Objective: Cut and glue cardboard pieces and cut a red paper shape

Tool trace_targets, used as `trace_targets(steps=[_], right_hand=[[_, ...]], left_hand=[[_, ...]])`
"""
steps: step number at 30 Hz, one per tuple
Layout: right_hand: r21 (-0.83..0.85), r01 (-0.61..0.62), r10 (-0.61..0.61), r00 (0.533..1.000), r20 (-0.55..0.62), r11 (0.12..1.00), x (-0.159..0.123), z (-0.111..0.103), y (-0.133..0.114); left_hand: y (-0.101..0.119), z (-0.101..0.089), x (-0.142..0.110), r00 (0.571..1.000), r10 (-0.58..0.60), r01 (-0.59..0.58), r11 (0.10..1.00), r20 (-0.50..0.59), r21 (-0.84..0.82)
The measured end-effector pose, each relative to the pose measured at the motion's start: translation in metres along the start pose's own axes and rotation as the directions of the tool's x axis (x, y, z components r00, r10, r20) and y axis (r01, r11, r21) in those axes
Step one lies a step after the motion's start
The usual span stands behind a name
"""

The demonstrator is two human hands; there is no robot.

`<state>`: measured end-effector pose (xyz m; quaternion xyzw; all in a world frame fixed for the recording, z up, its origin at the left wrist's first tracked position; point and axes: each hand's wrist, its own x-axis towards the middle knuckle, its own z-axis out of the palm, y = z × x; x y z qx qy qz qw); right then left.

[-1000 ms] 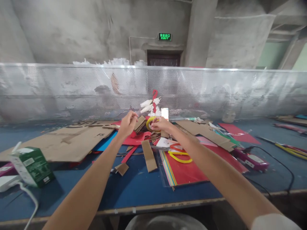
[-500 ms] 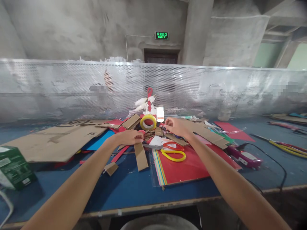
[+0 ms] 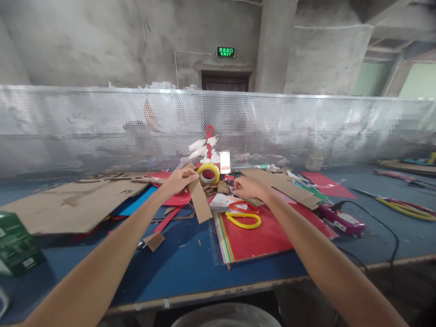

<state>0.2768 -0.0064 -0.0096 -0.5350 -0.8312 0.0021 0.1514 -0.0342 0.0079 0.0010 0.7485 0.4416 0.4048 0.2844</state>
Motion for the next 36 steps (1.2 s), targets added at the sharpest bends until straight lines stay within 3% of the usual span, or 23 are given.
trace_targets(steps=[3, 7, 12, 15, 18, 20, 24, 27, 32, 36], right_hand=[[-0.175, -0.015, 0.037, 0.991, 0.125, 0.984, -0.006, -0.001, -0.005], [-0.238, -0.02, 0.05, 0.991, 0.12, 0.971, -0.007, 0.002, -0.011], [-0.233, -0.042, 0.069, 0.992, 0.11, 0.972, -0.007, -0.006, -0.005], [-0.164, -0.076, 0.078, 0.997, 0.006, 0.984, -0.009, -0.018, 0.001], [0.106, -0.033, 0.046, 0.99, -0.13, 0.994, -0.008, -0.026, -0.001], [0.357, 0.033, 0.027, 0.987, -0.159, 0.933, -0.008, -0.026, -0.007], [0.713, 0.057, -0.032, 0.998, -0.048, 0.699, -0.007, -0.017, -0.028], [0.802, 0.049, -0.082, 0.997, 0.0, 0.596, -0.006, -0.008, -0.038], [0.862, 0.037, -0.067, 0.998, -0.003, 0.506, 0.0, 0.004, -0.042], [0.941, -0.084, -0.031, 0.995, 0.1, 0.329, -0.004, 0.008, -0.05]], left_hand=[[0.001, 0.007, -0.002, 0.994, 0.026, -0.036, 0.996, 0.11, 0.085], [-0.001, 0.013, 0.0, 0.982, 0.096, -0.118, 0.984, 0.16, 0.132], [-0.008, 0.015, 0.006, 0.981, 0.105, -0.114, 0.992, 0.162, 0.05], [-0.01, 0.016, 0.007, 0.985, 0.08, -0.08, 0.997, 0.153, -0.007], [-0.011, 0.018, 0.006, 0.983, 0.084, -0.064, 0.991, 0.165, -0.12], [-0.011, 0.021, 0.006, 0.981, 0.1, -0.061, 0.974, 0.167, -0.22], [-0.01, 0.029, 0.009, 0.99, 0.117, -0.088, 0.948, 0.079, -0.305], [-0.008, 0.034, 0.01, 0.992, 0.124, -0.116, 0.95, 0.011, -0.289], [-0.001, 0.036, 0.007, 0.992, 0.128, -0.121, 0.959, 0.011, -0.258], [0.002, 0.036, 0.005, 0.993, 0.115, -0.12, 0.954, -0.034, -0.274]])
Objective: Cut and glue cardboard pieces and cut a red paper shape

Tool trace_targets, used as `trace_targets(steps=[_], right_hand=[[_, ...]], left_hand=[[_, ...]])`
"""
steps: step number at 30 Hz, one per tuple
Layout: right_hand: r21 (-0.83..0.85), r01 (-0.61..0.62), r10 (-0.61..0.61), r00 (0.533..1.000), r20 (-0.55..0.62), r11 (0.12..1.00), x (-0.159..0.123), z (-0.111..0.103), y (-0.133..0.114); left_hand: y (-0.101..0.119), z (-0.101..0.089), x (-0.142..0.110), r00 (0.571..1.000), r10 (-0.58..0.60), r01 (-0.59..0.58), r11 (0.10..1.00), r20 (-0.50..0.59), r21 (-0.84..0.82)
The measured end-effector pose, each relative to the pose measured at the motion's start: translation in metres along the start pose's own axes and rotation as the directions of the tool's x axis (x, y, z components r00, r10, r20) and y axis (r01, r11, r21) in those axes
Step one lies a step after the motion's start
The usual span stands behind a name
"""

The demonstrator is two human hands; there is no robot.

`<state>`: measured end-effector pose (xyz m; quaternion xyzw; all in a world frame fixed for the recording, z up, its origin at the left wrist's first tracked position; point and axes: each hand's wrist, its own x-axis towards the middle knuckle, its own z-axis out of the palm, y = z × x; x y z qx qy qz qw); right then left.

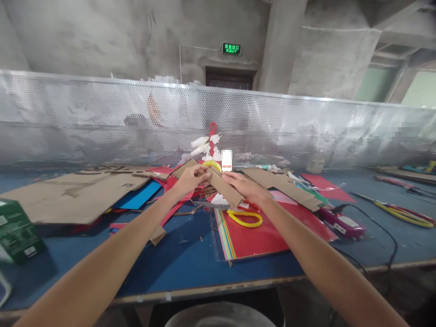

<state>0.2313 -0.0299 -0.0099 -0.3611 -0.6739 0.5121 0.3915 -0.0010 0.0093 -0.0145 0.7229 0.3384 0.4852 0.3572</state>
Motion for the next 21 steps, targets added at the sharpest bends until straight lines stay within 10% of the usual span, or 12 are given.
trace_targets(steps=[10, 21], right_hand=[[0.154, -0.019, -0.026, 0.958, 0.286, 0.988, -0.012, -0.002, -0.007], [0.136, -0.053, 0.006, 0.946, 0.323, 0.989, -0.017, -0.02, -0.01]], left_hand=[[0.006, -0.003, -0.002, 0.976, 0.216, -0.219, 0.951, 0.037, 0.218], [0.022, -0.009, -0.011, 0.905, 0.349, -0.423, 0.701, 0.242, 0.573]])
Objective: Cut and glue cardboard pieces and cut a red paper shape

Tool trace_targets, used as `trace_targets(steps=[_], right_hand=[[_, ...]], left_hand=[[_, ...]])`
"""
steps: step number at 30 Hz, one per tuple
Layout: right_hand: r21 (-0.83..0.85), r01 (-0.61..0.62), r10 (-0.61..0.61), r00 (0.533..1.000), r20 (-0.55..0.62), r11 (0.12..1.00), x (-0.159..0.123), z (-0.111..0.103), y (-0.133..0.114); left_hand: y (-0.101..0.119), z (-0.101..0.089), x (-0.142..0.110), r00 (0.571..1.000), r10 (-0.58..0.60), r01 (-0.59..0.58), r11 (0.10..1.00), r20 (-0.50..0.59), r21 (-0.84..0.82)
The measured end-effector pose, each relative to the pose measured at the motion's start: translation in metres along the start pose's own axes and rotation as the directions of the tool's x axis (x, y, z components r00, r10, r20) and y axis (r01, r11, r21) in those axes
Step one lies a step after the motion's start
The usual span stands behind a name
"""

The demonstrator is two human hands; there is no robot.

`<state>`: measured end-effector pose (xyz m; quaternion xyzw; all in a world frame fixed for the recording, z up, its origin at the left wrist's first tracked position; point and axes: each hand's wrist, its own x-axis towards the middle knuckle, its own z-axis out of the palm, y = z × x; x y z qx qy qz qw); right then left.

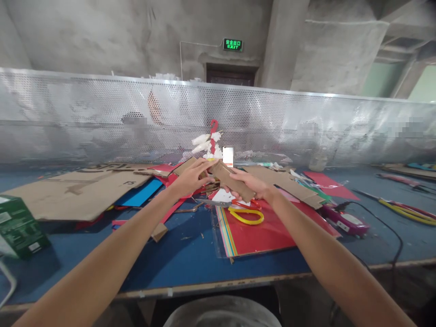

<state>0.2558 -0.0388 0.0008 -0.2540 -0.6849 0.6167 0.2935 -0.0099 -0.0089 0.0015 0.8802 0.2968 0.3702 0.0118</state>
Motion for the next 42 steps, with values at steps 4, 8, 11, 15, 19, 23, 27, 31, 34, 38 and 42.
trace_targets(steps=[4, 8, 11, 15, 19, 23, 27, 31, 34, 38, 42], right_hand=[[-0.094, -0.083, 0.086, 0.996, 0.022, 0.992, -0.001, 0.001, 0.001], [-0.123, -0.165, 0.167, 0.986, 0.008, 0.979, 0.001, 0.003, 0.005], [-0.149, -0.174, 0.182, 0.982, 0.042, 0.973, 0.002, 0.002, 0.007], [-0.19, -0.15, 0.156, 0.988, 0.018, 0.97, 0.005, -0.003, 0.008], [-0.163, -0.011, 0.0, 0.998, -0.071, 0.987, 0.01, -0.012, 0.01], [-0.141, 0.178, -0.212, 0.935, -0.283, 0.974, 0.017, -0.013, 0.012], [-0.142, 0.29, -0.323, 0.852, -0.413, 0.946, 0.023, -0.006, 0.013], [-0.115, 0.324, -0.34, 0.824, -0.453, 0.939, 0.025, 0.0, 0.014], [-0.099, 0.328, -0.335, 0.819, -0.467, 0.94, 0.027, 0.002, 0.015], [-0.1, 0.338, -0.338, 0.785, -0.52, 0.936, 0.03, -0.001, 0.018], [-0.149, 0.356, -0.378, 0.753, -0.539, 0.922, 0.031, -0.008, 0.02]], left_hand=[[-0.001, -0.001, -0.002, 0.996, 0.077, -0.079, 0.996, 0.048, 0.039], [0.0, 0.001, -0.002, 0.981, 0.107, -0.11, 0.994, 0.162, 0.005], [0.001, 0.004, 0.001, 0.98, 0.055, -0.057, 0.998, 0.189, 0.004], [-0.006, 0.006, 0.005, 0.979, 0.011, -0.019, 0.999, 0.201, 0.039], [-0.015, 0.002, 0.007, 0.989, -0.065, 0.049, 0.992, 0.133, 0.12], [-0.013, -0.002, 0.007, 0.989, -0.149, 0.146, 0.977, 0.008, 0.154], [-0.007, -0.003, 0.008, 0.983, -0.173, 0.18, 0.97, -0.06, 0.166], [-0.009, -0.004, 0.009, 0.982, -0.172, 0.182, 0.966, -0.072, 0.181], [-0.011, -0.004, 0.008, 0.982, -0.172, 0.183, 0.961, -0.072, 0.206], [-0.009, -0.003, 0.006, 0.98, -0.182, 0.196, 0.945, -0.076, 0.263], [-0.006, 0.0, 0.004, 0.981, -0.176, 0.193, 0.931, -0.081, 0.309]])
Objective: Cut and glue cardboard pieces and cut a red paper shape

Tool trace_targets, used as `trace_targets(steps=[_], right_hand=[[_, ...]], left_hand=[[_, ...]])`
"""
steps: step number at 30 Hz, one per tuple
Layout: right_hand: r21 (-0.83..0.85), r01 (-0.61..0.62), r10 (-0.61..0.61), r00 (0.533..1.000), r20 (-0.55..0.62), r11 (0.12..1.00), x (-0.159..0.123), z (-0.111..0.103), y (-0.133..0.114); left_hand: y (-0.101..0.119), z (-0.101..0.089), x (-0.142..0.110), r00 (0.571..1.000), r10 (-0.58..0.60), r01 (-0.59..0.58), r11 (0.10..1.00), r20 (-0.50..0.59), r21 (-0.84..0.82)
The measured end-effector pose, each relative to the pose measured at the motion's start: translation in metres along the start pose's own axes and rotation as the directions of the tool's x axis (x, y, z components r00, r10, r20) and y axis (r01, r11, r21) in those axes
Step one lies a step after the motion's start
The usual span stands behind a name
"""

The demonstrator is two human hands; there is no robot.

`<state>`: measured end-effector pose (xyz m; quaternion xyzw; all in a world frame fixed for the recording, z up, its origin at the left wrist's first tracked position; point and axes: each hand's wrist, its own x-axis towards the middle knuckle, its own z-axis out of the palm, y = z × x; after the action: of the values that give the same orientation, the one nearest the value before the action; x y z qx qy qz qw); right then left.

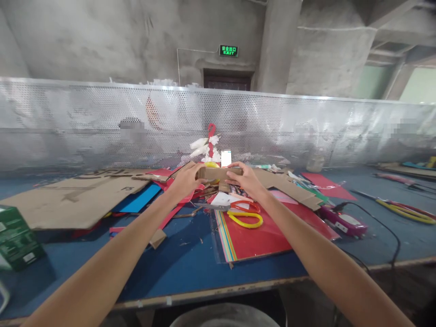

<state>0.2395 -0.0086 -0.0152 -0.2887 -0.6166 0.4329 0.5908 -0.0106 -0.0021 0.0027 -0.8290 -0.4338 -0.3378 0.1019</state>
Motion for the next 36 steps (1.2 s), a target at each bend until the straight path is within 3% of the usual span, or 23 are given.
trace_targets(steps=[4, 9, 13, 16, 20, 26, 31, 36], right_hand=[[-0.044, 0.036, -0.036, 0.999, 0.005, 0.998, 0.003, -0.005, 0.002], [-0.153, 0.064, -0.05, 0.995, 0.091, 0.986, 0.001, -0.003, 0.002], [-0.224, 0.066, -0.025, 0.983, 0.182, 0.972, -0.008, 0.011, -0.005], [-0.205, 0.067, -0.018, 0.973, 0.23, 0.976, -0.014, 0.021, -0.009], [-0.274, 0.04, 0.039, 0.96, 0.276, 0.961, -0.016, 0.023, -0.013], [-0.562, 0.318, -0.115, 0.923, 0.366, 0.763, -0.013, 0.014, -0.017], [-0.659, 0.311, -0.075, 0.93, 0.361, 0.685, -0.008, 0.008, -0.016], [-0.752, 0.316, -0.039, 0.931, 0.362, 0.578, -0.003, -0.005, -0.014]], left_hand=[[-0.001, 0.004, -0.004, 0.999, 0.031, -0.031, 0.999, -0.017, 0.029], [0.004, 0.006, -0.01, 0.988, 0.086, -0.092, 0.995, 0.131, 0.041], [0.018, 0.005, -0.012, 0.968, 0.095, -0.134, 0.978, 0.233, 0.161], [0.023, 0.003, -0.013, 0.957, 0.092, -0.164, 0.953, 0.274, 0.253], [0.021, 0.003, -0.011, 0.942, 0.16, -0.241, 0.935, 0.295, 0.26], [0.014, 0.004, -0.009, 0.906, 0.253, -0.351, 0.897, 0.34, 0.267], [0.01, 0.005, -0.008, 0.869, 0.294, -0.419, 0.865, 0.398, 0.277], [0.008, 0.005, -0.009, 0.862, 0.297, -0.423, 0.869, 0.411, 0.259]])
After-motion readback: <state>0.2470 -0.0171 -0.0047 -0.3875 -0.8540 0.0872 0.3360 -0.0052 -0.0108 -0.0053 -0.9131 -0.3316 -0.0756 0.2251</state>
